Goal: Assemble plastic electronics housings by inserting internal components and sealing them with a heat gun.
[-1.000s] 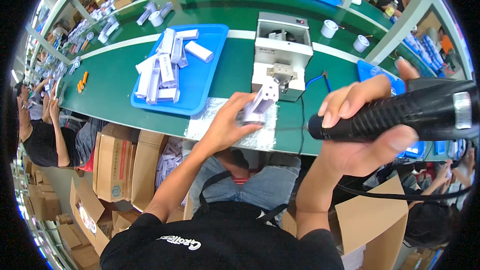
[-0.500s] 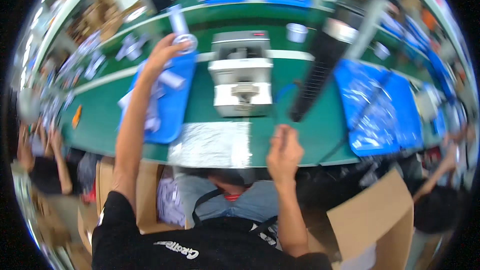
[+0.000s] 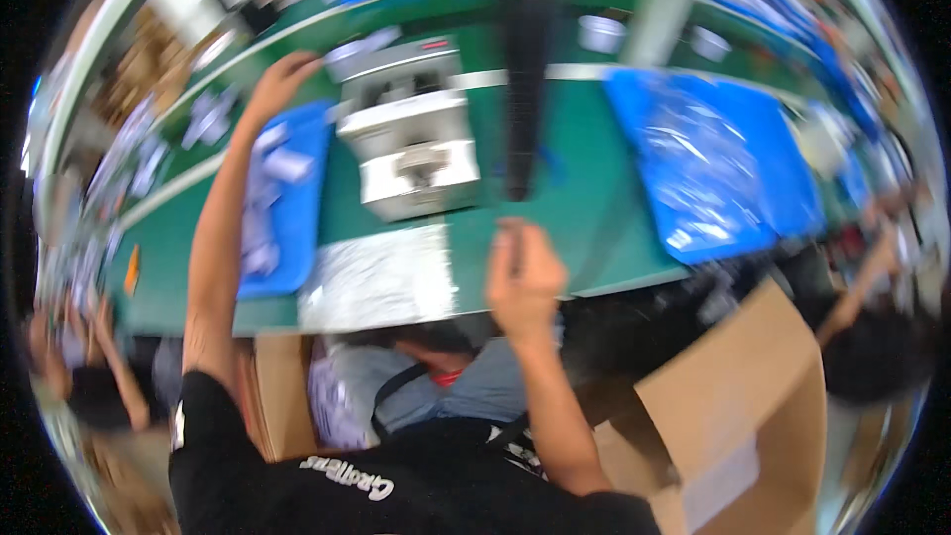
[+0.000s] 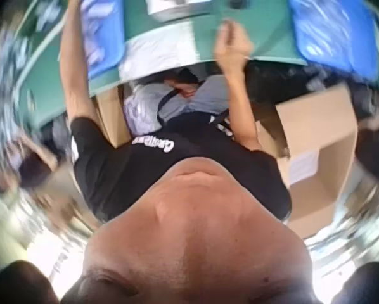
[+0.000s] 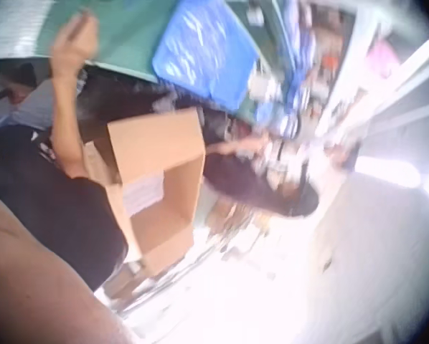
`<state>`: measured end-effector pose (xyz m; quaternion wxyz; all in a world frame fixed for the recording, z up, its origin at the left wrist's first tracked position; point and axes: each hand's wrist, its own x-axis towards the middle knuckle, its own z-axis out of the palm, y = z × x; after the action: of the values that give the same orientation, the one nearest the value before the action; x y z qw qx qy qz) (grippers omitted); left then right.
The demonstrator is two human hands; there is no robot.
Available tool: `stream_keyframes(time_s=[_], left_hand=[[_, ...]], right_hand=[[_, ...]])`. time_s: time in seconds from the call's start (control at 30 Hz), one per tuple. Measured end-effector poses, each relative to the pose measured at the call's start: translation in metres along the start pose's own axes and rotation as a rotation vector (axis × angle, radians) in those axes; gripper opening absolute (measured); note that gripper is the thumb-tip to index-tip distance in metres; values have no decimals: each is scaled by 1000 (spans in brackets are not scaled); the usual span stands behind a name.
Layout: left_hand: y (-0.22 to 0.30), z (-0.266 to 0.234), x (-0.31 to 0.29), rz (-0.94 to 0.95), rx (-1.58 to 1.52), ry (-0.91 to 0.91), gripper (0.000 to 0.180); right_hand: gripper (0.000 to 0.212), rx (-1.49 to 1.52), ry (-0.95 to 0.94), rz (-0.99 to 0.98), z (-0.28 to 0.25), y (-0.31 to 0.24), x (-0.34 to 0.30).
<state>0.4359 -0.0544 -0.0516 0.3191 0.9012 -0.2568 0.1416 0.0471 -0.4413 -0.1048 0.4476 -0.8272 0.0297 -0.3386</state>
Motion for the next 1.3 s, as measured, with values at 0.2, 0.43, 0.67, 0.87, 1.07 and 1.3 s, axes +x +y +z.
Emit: stream_keyframes(time_s=[0.2, 0.43, 0.67, 0.87, 1.07, 1.3], left_hand=[[82, -67, -95, -53, 122, -418, 37], [93, -42, -155, 81, 489, -401, 46], [199, -49, -194, -54, 55, 62, 55], [292, 21, -237, -282, -1081, 234, 54], [297, 68, -252, -352, -971, 207, 51], [275, 78, -292, -405, -1064, -76, 41]], right_hand=[[18, 160, 43, 5, 9, 8, -2], [13, 127, -13, -51, 9, 2, -3], [10, 148, 116, -254, 11, -11, -9], [57, 760, -410, 85, 27, -85, -32], [40, 834, -453, 232, 22, -51, -40], [29, 911, -416, 406, 7, -39, -30]])
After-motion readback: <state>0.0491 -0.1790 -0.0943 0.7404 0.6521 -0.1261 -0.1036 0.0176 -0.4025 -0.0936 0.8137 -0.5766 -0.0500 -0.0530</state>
